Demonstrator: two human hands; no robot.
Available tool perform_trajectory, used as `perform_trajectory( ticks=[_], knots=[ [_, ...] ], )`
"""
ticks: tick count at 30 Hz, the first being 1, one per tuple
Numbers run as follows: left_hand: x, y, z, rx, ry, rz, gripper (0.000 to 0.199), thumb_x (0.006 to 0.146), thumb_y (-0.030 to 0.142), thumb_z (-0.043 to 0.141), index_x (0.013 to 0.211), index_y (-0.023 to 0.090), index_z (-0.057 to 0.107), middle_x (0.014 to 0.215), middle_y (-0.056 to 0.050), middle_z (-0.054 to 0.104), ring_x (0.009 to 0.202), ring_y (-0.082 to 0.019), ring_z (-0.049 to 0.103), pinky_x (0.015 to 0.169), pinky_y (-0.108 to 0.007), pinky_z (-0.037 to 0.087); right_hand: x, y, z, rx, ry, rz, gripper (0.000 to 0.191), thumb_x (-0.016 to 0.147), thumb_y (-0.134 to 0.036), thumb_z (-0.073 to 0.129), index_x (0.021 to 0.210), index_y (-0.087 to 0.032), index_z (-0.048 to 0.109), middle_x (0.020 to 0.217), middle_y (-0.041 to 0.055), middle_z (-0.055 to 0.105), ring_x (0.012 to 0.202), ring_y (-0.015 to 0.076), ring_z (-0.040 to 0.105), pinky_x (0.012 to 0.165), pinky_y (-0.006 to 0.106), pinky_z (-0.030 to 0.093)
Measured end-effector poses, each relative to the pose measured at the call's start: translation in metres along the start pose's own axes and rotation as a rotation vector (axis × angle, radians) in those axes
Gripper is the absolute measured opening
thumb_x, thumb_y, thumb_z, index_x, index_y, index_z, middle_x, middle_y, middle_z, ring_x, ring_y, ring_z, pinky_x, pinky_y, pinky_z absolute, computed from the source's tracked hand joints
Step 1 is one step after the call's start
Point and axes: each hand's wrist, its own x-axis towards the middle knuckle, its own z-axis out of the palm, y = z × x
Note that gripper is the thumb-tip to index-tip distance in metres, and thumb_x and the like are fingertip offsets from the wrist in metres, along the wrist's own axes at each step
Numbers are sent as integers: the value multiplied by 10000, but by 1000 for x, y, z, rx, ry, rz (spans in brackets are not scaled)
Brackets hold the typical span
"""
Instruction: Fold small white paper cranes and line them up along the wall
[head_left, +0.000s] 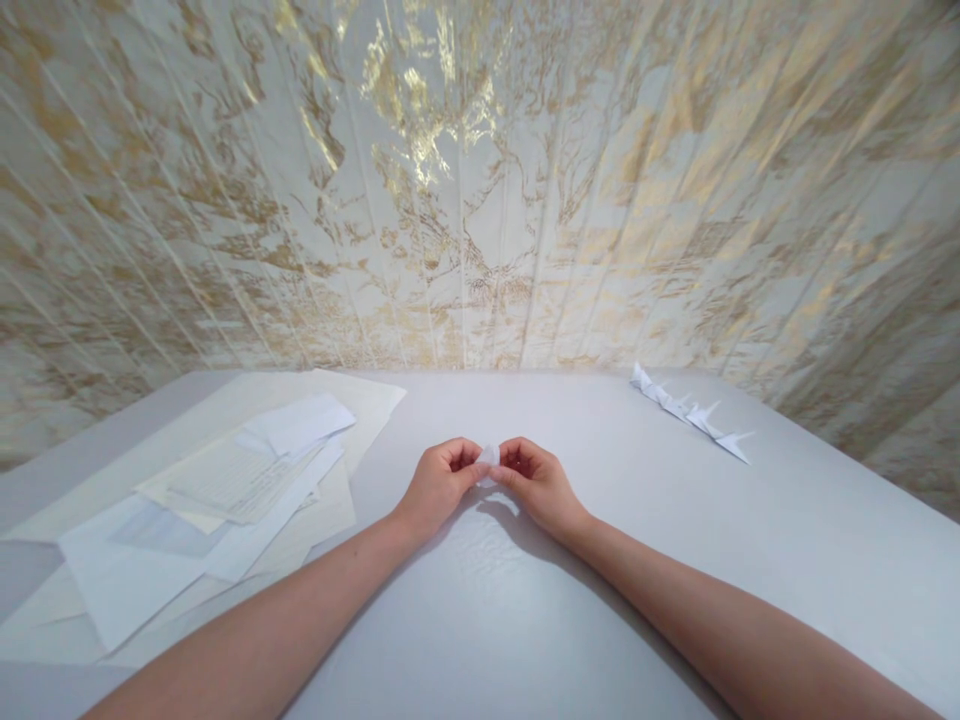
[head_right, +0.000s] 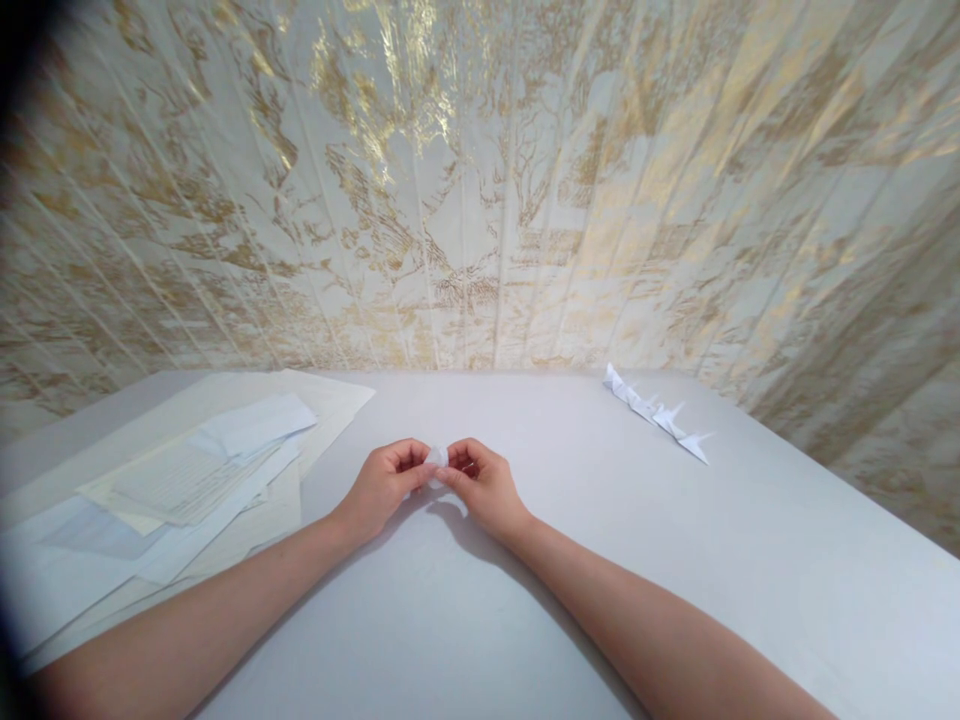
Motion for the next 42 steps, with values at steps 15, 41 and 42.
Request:
perform_trajectory(
  ticks=[15,41,42],
  knots=[
    [-3,-4,-3,303,110,554,239,598,-26,460,565,184,569,881,-25,577,876,-150,550,822,-301,427,-6,-3,0,-319,89,-439,252,655,8,457,699,-201,590,884,45,545,847,164,541,725,293,444],
    [-1,1,0,94,-30,58,149,659,240,596,558,154,526,495,42,525,487,-92,475,498,-208,365,-2,1,1,-100,65,-81,117,702,-258,555,640,-172,505,558,-38,474,520,97,419,501,228,331],
    [0,1,0,86,-29,46,149,653,235,598,553,153,525,487,42,526,475,-89,470,491,-207,364,-2,2,1,-77,61,-64,120,692,-257,559,631,-173,498,546,-45,461,509,92,407,492,225,320]
  ],
)
